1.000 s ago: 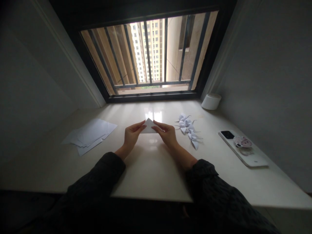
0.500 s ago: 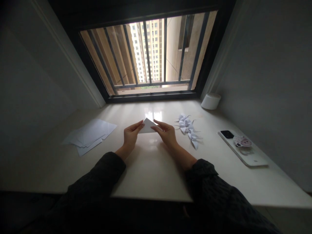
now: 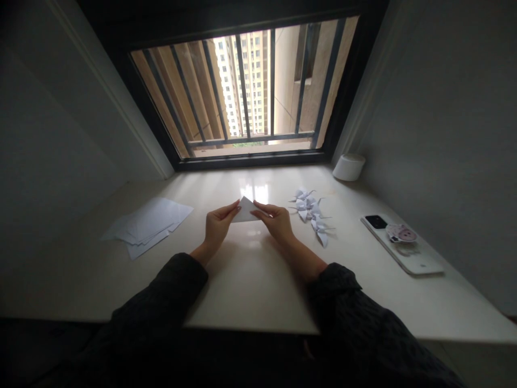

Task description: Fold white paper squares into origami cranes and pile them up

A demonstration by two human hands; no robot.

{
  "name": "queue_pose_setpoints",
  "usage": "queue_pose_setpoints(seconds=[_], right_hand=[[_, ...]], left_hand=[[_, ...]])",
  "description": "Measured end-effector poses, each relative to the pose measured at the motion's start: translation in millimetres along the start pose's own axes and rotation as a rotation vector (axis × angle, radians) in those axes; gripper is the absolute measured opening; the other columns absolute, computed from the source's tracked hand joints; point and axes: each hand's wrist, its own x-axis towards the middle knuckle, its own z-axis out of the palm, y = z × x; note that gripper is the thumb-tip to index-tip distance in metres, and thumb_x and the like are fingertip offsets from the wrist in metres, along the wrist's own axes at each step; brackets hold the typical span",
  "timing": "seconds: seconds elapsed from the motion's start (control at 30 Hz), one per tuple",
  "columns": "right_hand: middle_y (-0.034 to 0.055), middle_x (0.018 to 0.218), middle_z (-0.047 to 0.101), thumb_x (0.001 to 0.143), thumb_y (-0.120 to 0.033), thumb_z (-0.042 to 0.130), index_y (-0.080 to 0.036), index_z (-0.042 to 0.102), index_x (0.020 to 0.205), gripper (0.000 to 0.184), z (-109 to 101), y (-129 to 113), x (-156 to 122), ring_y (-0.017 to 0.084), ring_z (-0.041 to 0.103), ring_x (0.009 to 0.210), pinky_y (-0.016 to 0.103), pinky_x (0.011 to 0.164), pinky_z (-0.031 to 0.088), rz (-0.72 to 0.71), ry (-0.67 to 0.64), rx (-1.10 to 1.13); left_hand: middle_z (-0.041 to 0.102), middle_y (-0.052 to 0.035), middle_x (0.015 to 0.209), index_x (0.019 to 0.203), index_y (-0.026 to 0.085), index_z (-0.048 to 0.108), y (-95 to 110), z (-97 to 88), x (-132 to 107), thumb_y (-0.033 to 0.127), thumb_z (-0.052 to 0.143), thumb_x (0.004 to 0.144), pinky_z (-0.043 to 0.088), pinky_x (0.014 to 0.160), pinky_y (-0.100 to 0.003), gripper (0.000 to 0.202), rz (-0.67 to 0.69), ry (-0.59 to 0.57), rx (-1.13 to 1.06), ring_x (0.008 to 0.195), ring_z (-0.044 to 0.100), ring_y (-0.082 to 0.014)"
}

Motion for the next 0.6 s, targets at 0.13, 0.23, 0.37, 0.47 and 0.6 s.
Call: queue_pose_setpoints(seconds=[0.13, 0.23, 0.37, 0.47, 0.6], right_hand=[[0.0045, 0.098, 0.073, 0.061, -0.039, 0.079, -0.023, 0.073, 0.096, 0.039, -0.3, -0.7, 0.2, 0.028, 0.068, 0.092, 0.043, 0.086, 0.053, 0.003, 0.009, 0.003], [0.0049, 0.098, 0.073, 0.06, -0.04, 0.079, -0.023, 0.073, 0.096, 0.04, 0.7, -1.8, -0.3, 0.028, 0.067, 0.092, 0.042, 0.085, 0.053, 0.01, 0.024, 0.006], [0.0065, 0.094, 0.073, 0.056, -0.038, 0.081, -0.02, 0.074, 0.095, 0.043, 2.4, -4.9, -0.7, 0.028, 0.069, 0.086, 0.042, 0.08, 0.054, 0.065, 0.067, 0.055], [0.0068, 0.09, 0.074, 0.055, -0.035, 0.082, -0.02, 0.074, 0.094, 0.042, 3.5, -7.2, -0.9, 0.027, 0.069, 0.082, 0.041, 0.078, 0.054, 0.082, 0.081, 0.104], [0.0064, 0.09, 0.074, 0.057, -0.037, 0.081, -0.021, 0.075, 0.091, 0.038, 3.5, -7.1, -1.3, 0.026, 0.069, 0.082, 0.04, 0.078, 0.054, 0.06, 0.092, 0.1]], left_hand=[[0.069, -0.0046, 0.106, 0.102, 0.021, 0.071, 2.2, -0.7, -0.4, 0.035, 0.073, 0.07, 0.05, 0.091, -0.039, 0.035, 0.015, -0.01, 0.031, 0.097, 0.066, -0.0255], [0.07, -0.0052, 0.103, 0.099, 0.021, 0.072, 1.5, -0.3, 1.0, 0.034, 0.075, 0.067, 0.05, 0.091, -0.039, 0.035, -0.016, 0.005, -0.009, 0.096, 0.066, -0.0252], [0.071, -0.006, 0.102, 0.098, 0.02, 0.072, -0.9, 1.4, 2.9, 0.035, 0.075, 0.067, 0.05, 0.091, -0.04, 0.035, -0.046, 0.017, -0.057, 0.095, 0.066, -0.025], [0.071, -0.0063, 0.102, 0.099, 0.019, 0.072, -2.6, 2.4, 3.7, 0.036, 0.075, 0.067, 0.049, 0.091, -0.04, 0.036, -0.053, 0.023, -0.068, 0.096, 0.066, -0.025], [0.07, -0.0062, 0.103, 0.1, 0.02, 0.071, -3.5, 0.5, 3.8, 0.037, 0.073, 0.069, 0.05, 0.09, -0.039, 0.036, -0.024, 0.008, -0.006, 0.095, 0.066, -0.0253]])
